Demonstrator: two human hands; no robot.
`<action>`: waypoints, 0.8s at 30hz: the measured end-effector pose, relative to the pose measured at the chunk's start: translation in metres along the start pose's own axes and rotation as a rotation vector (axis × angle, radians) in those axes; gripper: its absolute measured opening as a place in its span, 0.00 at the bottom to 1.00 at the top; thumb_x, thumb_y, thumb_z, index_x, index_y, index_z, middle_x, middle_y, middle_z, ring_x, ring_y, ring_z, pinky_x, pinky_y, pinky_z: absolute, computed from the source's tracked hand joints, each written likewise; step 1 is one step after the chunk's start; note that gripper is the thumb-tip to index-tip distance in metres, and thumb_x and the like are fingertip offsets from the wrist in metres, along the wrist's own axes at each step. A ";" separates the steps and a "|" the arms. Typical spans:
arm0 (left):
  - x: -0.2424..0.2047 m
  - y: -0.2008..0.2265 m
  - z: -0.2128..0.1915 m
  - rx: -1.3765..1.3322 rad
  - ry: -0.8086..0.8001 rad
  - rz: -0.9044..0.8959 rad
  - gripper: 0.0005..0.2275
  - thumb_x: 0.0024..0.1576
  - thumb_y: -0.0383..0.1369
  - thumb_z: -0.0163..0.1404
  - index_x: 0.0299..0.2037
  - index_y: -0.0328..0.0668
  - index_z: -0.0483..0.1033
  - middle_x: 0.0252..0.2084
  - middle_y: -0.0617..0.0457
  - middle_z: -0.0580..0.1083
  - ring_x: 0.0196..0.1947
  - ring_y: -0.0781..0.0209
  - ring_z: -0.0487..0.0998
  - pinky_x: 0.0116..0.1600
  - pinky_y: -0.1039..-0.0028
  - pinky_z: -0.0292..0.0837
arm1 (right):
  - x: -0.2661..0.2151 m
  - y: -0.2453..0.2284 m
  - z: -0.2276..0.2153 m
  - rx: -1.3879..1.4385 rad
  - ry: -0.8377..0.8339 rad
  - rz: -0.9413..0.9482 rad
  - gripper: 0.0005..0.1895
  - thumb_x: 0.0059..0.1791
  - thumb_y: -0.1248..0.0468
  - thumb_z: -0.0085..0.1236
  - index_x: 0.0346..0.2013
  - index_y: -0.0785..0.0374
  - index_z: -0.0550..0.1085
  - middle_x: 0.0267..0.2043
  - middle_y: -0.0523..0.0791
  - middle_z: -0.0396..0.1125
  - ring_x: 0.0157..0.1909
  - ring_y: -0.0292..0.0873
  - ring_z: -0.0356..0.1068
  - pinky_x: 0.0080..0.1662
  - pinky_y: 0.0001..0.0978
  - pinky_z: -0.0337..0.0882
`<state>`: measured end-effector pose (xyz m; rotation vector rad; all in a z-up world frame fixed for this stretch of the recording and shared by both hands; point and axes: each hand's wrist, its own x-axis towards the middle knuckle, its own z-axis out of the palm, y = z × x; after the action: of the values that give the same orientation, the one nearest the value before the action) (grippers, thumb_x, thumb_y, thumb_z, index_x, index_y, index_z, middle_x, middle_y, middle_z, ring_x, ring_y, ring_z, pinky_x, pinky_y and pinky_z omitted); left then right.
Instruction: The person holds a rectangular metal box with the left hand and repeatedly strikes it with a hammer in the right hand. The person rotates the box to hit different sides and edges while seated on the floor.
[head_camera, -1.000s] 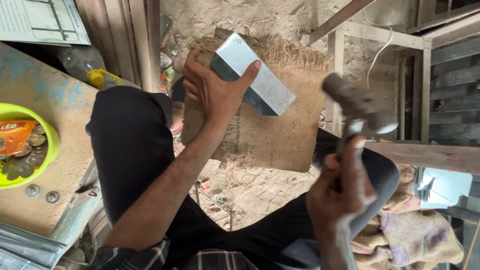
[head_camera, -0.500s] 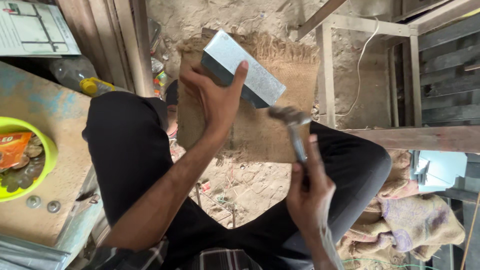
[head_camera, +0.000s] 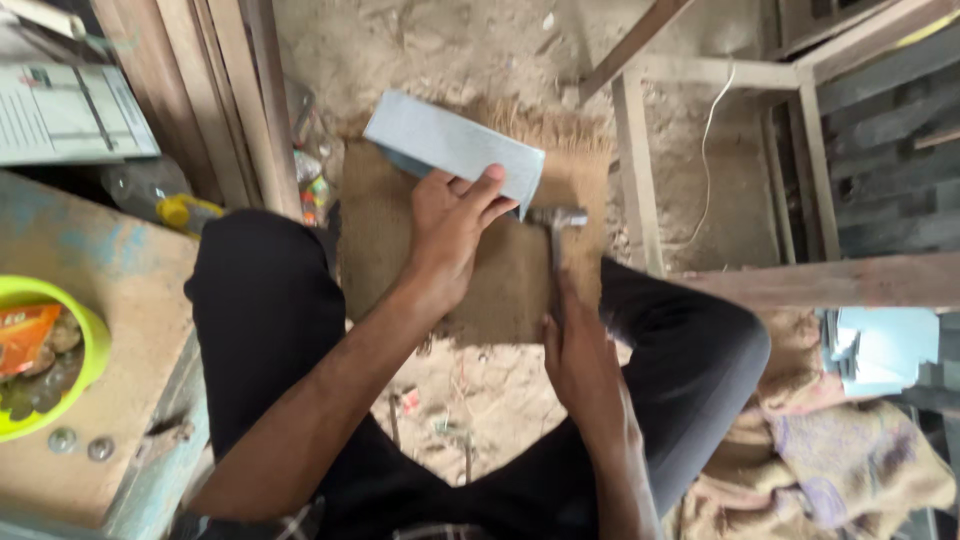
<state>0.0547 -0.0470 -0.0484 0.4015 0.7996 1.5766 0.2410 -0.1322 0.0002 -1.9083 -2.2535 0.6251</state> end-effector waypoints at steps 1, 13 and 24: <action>0.001 0.007 0.000 -0.083 -0.013 -0.003 0.09 0.60 0.30 0.55 0.49 0.36 0.75 0.48 0.52 0.79 0.48 0.62 0.81 0.57 0.67 0.80 | 0.000 -0.001 -0.007 -0.012 -0.046 0.063 0.31 0.54 0.62 0.49 0.72 0.60 0.57 0.46 0.62 0.70 0.46 0.65 0.72 0.47 0.56 0.71; -0.002 0.031 0.003 -0.279 -0.194 -0.034 0.07 0.63 0.29 0.56 0.48 0.38 0.77 0.48 0.52 0.79 0.50 0.62 0.80 0.60 0.69 0.78 | 0.005 -0.009 -0.021 0.297 0.290 -0.057 0.16 0.55 0.65 0.49 0.56 0.63 0.76 0.33 0.48 0.70 0.23 0.44 0.66 0.28 0.38 0.66; -0.016 0.007 0.030 0.280 -0.438 0.186 0.10 0.66 0.30 0.54 0.53 0.33 0.74 0.49 0.46 0.78 0.52 0.57 0.82 0.57 0.66 0.83 | 0.014 0.012 -0.015 0.357 0.433 -0.155 0.20 0.54 0.62 0.59 0.56 0.71 0.69 0.40 0.52 0.66 0.36 0.47 0.68 0.38 0.38 0.71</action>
<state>0.0724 -0.0550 -0.0190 1.0115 0.6534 1.4713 0.2546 -0.1137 0.0063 -1.5079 -1.8500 0.4925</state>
